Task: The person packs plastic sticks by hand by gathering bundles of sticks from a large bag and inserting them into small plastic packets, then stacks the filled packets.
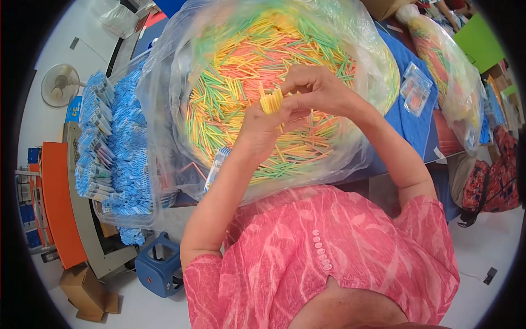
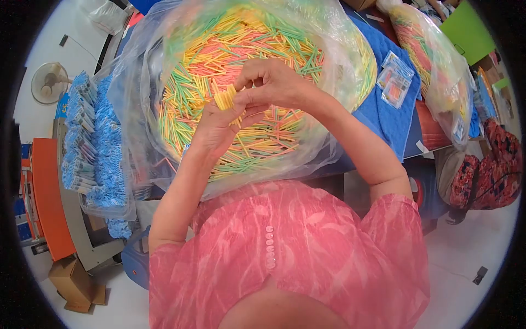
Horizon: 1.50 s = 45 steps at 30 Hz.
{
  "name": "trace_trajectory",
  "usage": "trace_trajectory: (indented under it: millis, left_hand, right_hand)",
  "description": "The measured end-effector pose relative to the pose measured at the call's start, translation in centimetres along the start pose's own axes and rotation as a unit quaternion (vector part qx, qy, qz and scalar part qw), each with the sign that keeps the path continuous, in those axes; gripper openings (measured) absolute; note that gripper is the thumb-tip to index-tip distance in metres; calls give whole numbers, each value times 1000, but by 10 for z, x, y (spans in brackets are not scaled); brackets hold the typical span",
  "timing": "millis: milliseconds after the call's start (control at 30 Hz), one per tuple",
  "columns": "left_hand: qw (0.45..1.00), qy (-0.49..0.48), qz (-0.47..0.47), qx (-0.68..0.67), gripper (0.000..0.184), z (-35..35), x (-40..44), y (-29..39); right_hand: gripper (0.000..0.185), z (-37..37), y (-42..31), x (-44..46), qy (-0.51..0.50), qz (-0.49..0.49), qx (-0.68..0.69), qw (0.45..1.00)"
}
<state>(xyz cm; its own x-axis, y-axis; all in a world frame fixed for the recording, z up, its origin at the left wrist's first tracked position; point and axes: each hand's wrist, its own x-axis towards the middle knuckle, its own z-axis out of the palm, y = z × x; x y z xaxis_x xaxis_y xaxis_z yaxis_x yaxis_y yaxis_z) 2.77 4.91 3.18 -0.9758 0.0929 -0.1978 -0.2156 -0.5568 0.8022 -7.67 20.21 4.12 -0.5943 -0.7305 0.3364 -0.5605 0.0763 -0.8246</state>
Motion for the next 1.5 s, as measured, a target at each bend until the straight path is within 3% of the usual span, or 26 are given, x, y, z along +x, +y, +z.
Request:
trace_trajectory:
  millis: [67,300,467,567,600,633,667,700,733,800,933,1100,1200,1233,1300,1333,1367,1467,1500]
  left_hand:
    - [999,-14,-12,31,33,-6,0,-5]
    - [999,-22,-30,35,36,-15,-6,-4]
    - [998,43,-38,12,31,-24,-9,-5]
    - [996,82,-40,11,28,-27,-15,-1]
    - [994,95,-47,11,26,-27,-17,2]
    - [993,106,-56,11,25,-28,-19,3]
    - [993,107,-56,11,25,-31,-18,2]
    - [996,76,-53,-9,24,-38,-15,-2]
    - [997,45,-51,-29,23,-43,-12,-8]
    - [997,13,-58,-46,23,-40,-13,-12]
    - [991,102,-53,-62,23,-15,-19,-5]
    - [996,78,-24,-45,28,-18,-21,-11]
    - [996,91,-15,-7,31,-16,-26,-15]
    - [993,86,-49,67,34,-15,-28,-11]
    - [967,78,-124,210,39,-13,-35,-8]
    - [966,91,-125,209,39,-13,-39,-11]
    - [968,71,-125,204,41,-11,-42,-16]
    - [973,30,-126,192,45,-13,-51,-33]
    - [964,67,-35,253,47,-17,-54,-41]
  right_hand:
    - [18,4,7,0,-30,-38,28,998]
    - [12,16,-5,-9,31,161,263,951]
    - [18,21,6,-9,34,158,260,952]
    - [25,2,24,-4,-6,275,73,959]
    - [25,5,22,-3,-8,273,73,959]
    - [34,9,18,-5,29,148,-68,986]
    - [44,14,14,-7,65,19,-206,976]
    - [54,18,9,-8,99,-110,-338,930]
    - [54,19,4,-5,98,-107,-338,930]
    - [77,23,-17,5,-67,-134,-134,980]
    - [80,36,-25,12,-169,-141,-160,962]
    - [75,37,-23,7,-214,-53,-182,958]
    - [56,39,-16,0,-72,-214,-74,971]
    - [56,40,-16,-2,-77,-218,-64,971]
    - [39,38,-26,-10,-100,-100,-108,984]
    - [31,41,-29,-12,-111,-42,-132,984]
    - [31,48,-28,-15,-117,-47,-124,984]
    - [24,70,-20,-29,-62,77,25,995]
    - [24,72,-22,-32,-65,77,28,995]
